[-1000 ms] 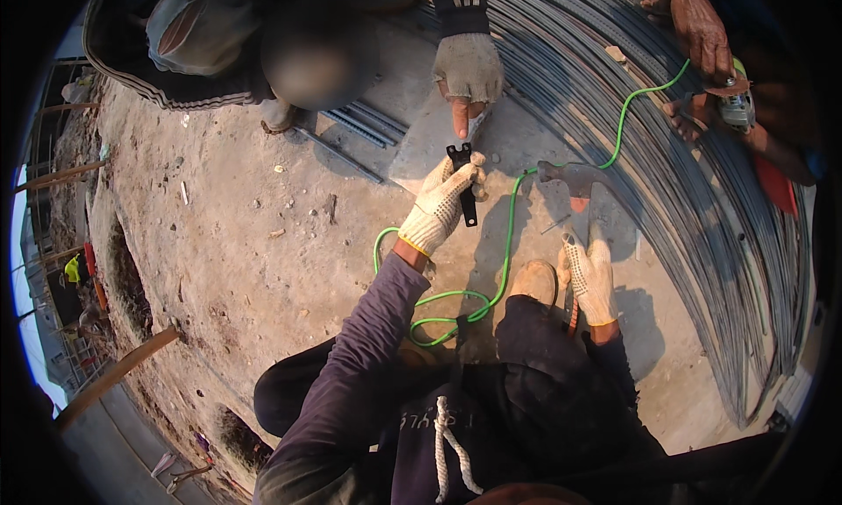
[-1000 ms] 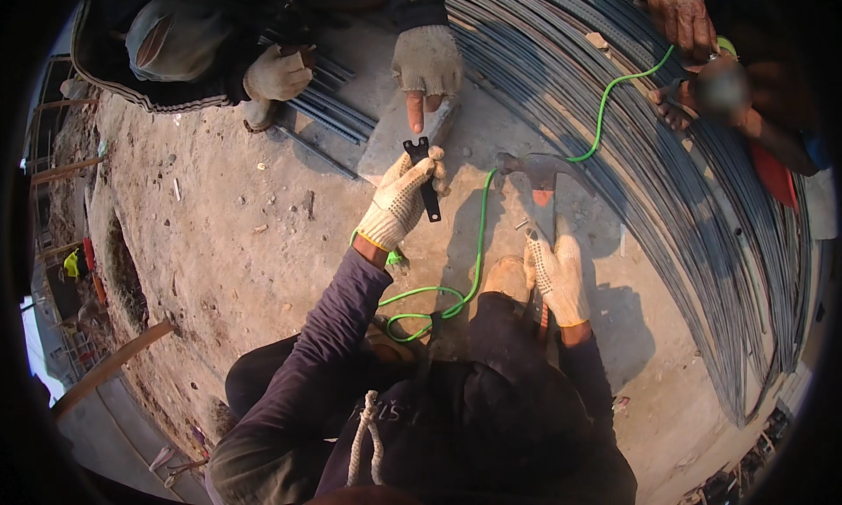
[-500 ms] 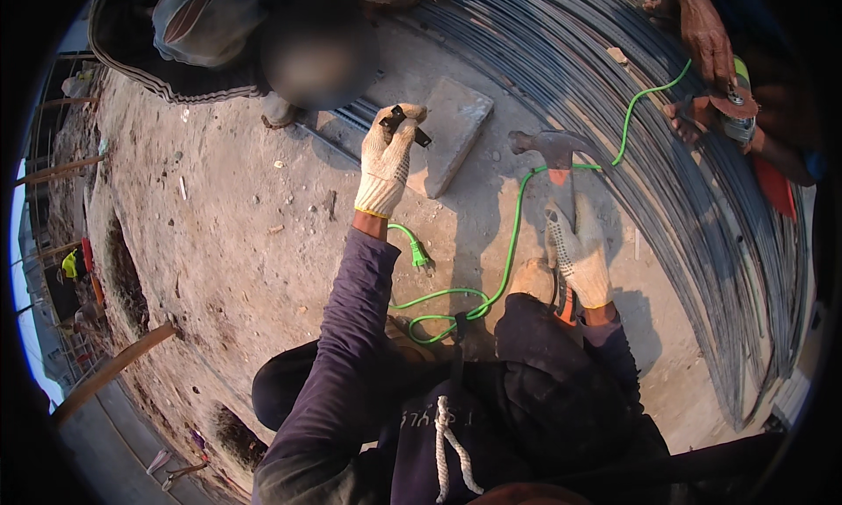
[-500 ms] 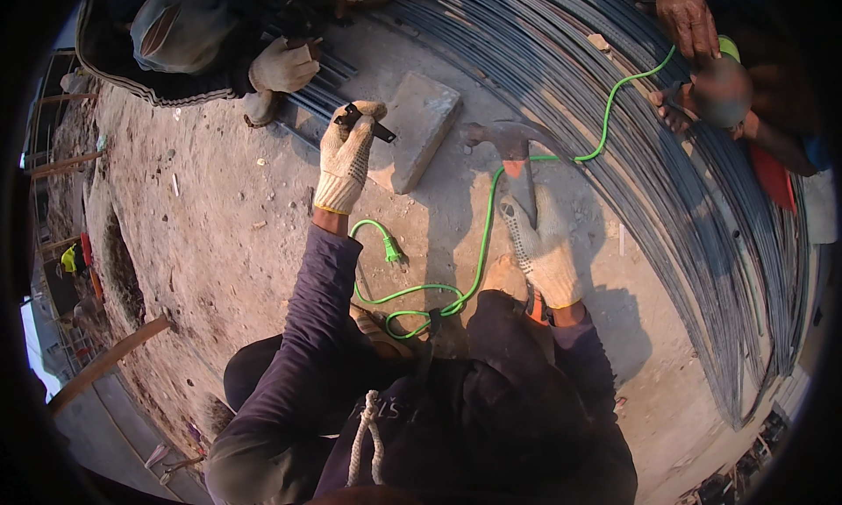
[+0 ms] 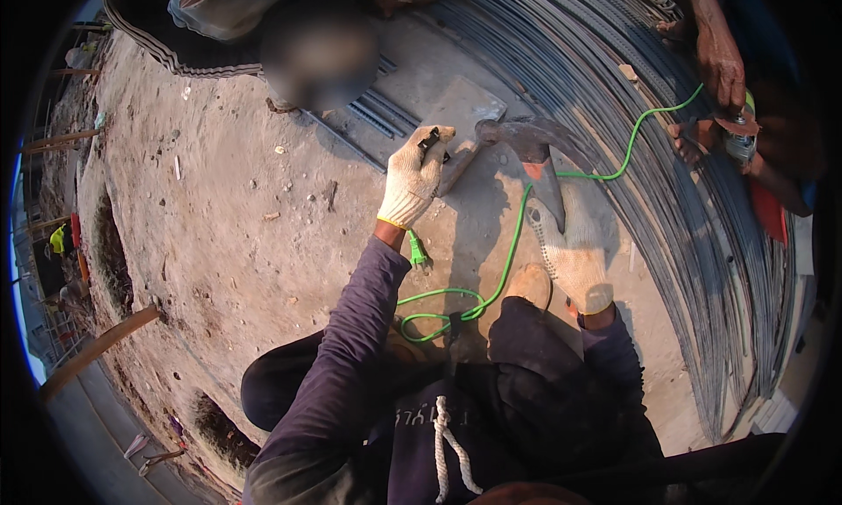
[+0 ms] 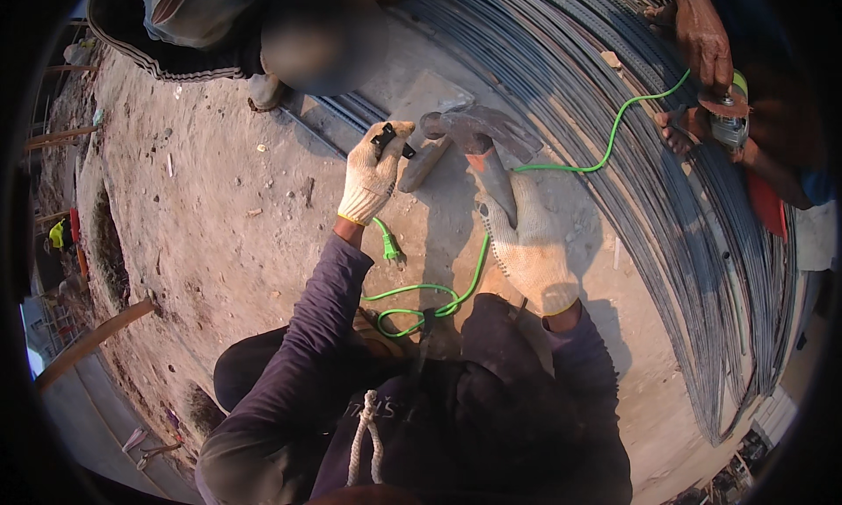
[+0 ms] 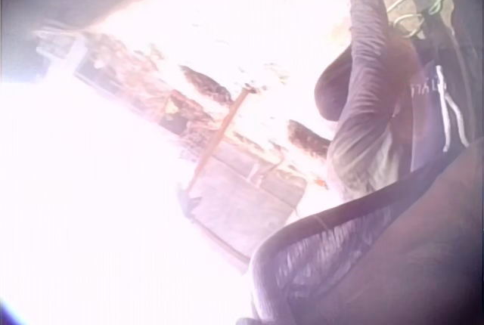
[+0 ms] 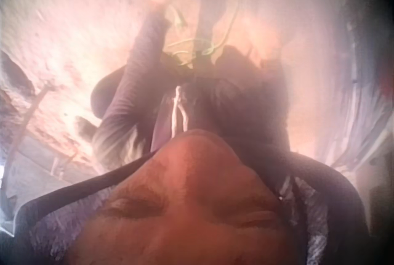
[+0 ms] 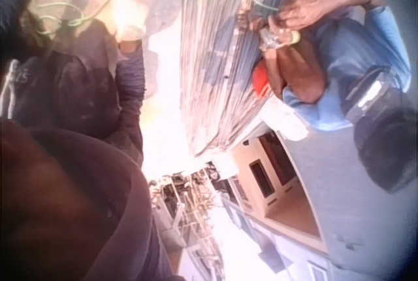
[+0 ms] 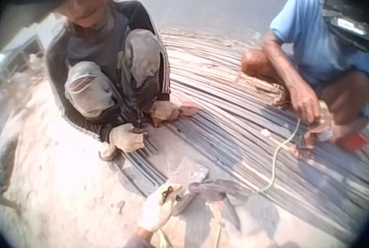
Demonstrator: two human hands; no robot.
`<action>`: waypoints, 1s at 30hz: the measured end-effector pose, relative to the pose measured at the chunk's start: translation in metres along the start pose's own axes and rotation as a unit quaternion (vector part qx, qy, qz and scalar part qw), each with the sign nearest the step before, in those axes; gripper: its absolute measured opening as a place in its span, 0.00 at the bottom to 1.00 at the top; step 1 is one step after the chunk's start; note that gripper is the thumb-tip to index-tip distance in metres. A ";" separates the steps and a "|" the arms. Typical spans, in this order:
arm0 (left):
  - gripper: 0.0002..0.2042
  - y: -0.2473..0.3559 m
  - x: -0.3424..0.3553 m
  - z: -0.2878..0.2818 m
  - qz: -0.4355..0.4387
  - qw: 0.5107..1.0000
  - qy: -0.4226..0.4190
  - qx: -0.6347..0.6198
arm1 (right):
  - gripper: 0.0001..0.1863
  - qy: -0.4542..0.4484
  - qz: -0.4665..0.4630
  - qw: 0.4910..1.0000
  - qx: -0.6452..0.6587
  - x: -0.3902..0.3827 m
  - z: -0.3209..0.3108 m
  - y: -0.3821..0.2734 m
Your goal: The person uses a wrench and a hammer to adjust and repair the head of an angle grinder while another person holds the tool steady on a wooden block above a pile of rebar.
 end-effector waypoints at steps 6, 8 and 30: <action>0.11 0.003 -0.005 -0.003 -0.025 0.999 -0.017 0.036 | 0.19 -0.007 -0.055 0.998 -0.040 0.006 -0.004 -0.052; 0.11 0.001 -0.006 -0.002 -0.029 0.998 -0.028 0.056 | 0.19 -0.043 -0.085 0.989 -0.109 0.007 0.002 -0.059; 0.10 -0.017 -0.008 -0.001 0.013 0.999 0.015 0.033 | 0.16 -0.092 -0.074 0.984 -0.131 0.005 0.009 -0.011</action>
Point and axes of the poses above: each hand's wrist, its own x-axis towards the middle knuckle, its own z-axis out of the palm, y = z × x, the point moved 8 cm from there along x, towards the middle knuckle, and after that the axes turned 9 degrees about x, right-handed, at the moved point
